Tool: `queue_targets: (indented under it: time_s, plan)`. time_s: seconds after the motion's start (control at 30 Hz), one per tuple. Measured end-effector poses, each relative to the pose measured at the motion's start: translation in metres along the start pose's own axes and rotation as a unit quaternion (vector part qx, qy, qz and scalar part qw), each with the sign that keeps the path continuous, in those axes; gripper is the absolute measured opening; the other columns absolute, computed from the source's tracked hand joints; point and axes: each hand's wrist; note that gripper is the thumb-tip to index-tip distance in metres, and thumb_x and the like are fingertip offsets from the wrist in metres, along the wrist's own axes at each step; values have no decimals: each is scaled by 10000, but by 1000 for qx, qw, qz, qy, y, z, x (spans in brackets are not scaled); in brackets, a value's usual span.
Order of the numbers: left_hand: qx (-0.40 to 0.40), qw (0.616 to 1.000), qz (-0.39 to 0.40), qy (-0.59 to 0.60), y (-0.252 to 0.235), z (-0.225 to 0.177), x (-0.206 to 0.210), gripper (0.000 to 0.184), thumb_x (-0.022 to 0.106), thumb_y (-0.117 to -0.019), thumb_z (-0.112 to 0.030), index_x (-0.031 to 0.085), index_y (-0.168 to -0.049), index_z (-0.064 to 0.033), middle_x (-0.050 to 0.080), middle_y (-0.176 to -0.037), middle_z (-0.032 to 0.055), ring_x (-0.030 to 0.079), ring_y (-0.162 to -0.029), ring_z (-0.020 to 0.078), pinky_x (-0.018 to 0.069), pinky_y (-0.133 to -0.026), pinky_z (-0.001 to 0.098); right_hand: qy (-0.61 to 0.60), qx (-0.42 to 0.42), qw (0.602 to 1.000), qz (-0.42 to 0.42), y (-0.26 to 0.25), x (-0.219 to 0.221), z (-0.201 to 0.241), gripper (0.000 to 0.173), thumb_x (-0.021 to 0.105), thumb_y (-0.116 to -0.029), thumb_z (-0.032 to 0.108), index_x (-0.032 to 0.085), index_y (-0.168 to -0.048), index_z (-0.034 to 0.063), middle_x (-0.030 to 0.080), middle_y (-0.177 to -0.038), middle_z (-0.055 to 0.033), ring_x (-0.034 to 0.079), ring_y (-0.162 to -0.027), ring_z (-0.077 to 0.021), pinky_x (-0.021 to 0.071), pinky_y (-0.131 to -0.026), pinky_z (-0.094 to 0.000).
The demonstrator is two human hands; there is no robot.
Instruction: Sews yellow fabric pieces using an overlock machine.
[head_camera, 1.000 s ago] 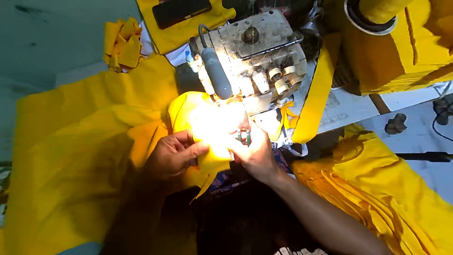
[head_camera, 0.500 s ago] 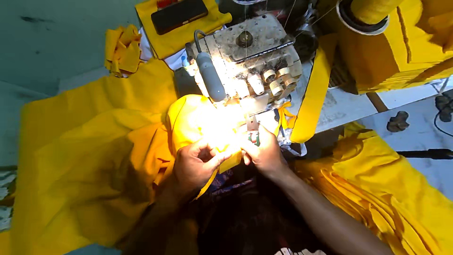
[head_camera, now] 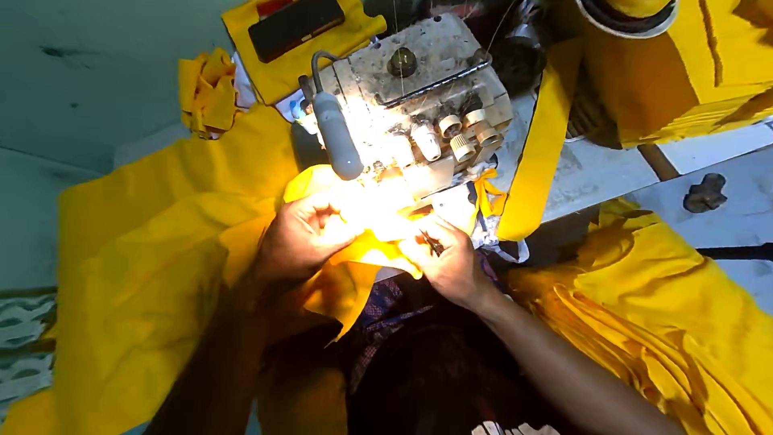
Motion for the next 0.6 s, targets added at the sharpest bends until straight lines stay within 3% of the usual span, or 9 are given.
queue_targets:
  time_s: [0.1,0.17,0.3,0.4,0.5,0.6]
  plan:
    - [-26,995,4,-96,-5,-10,-14,139,743,-854,-5,717,-933,-116,726,-850,-37,665,-689,46,573,-617,205,-71,40,996,-39,-3,4,-10,90,697,-926,146,709,-859,87,650,-760,23,593,-673,-36,507,-617,-213]
    - [-26,989,-9,-146,-7,-15,-19,88,731,-907,-35,733,-932,-119,732,-896,-46,677,-735,35,588,-665,206,-87,68,992,-61,-5,7,-16,95,722,-906,158,699,-836,98,641,-712,36,590,-634,-27,512,-598,-220]
    - [-23,955,-47,-293,-15,-13,-19,19,707,-950,-138,712,-952,-157,704,-805,-48,629,-643,39,542,-589,264,-64,125,989,-40,-10,8,-19,150,747,-893,232,708,-810,114,621,-670,39,583,-609,-42,511,-587,-257]
    - [27,925,-45,-376,-23,-13,-13,110,658,-975,-210,753,-991,-156,716,-939,-27,669,-805,70,571,-729,324,-73,156,984,-41,-12,9,-16,147,790,-851,226,700,-808,117,634,-677,38,589,-604,-47,513,-581,-256]
    - [58,928,-37,-366,-28,-12,-7,147,608,-1001,-267,704,-1007,-156,685,-978,-33,656,-880,39,568,-778,274,-145,147,978,-34,-10,10,-10,179,802,-831,116,706,-978,79,697,-783,3,665,-647,-80,597,-608,-251]
    - [31,929,-18,-368,-27,-3,-9,234,535,-1038,-311,709,-1047,-155,704,-1112,-19,668,-1025,63,566,-899,334,-176,155,972,-6,-12,14,-6,296,778,-852,95,672,-1121,31,678,-780,-25,667,-605,-106,615,-568,-267]
Point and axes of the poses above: each hand's wrist, its own y-axis away from the middle knuckle, its own x-axis out of the palm, z = x × y
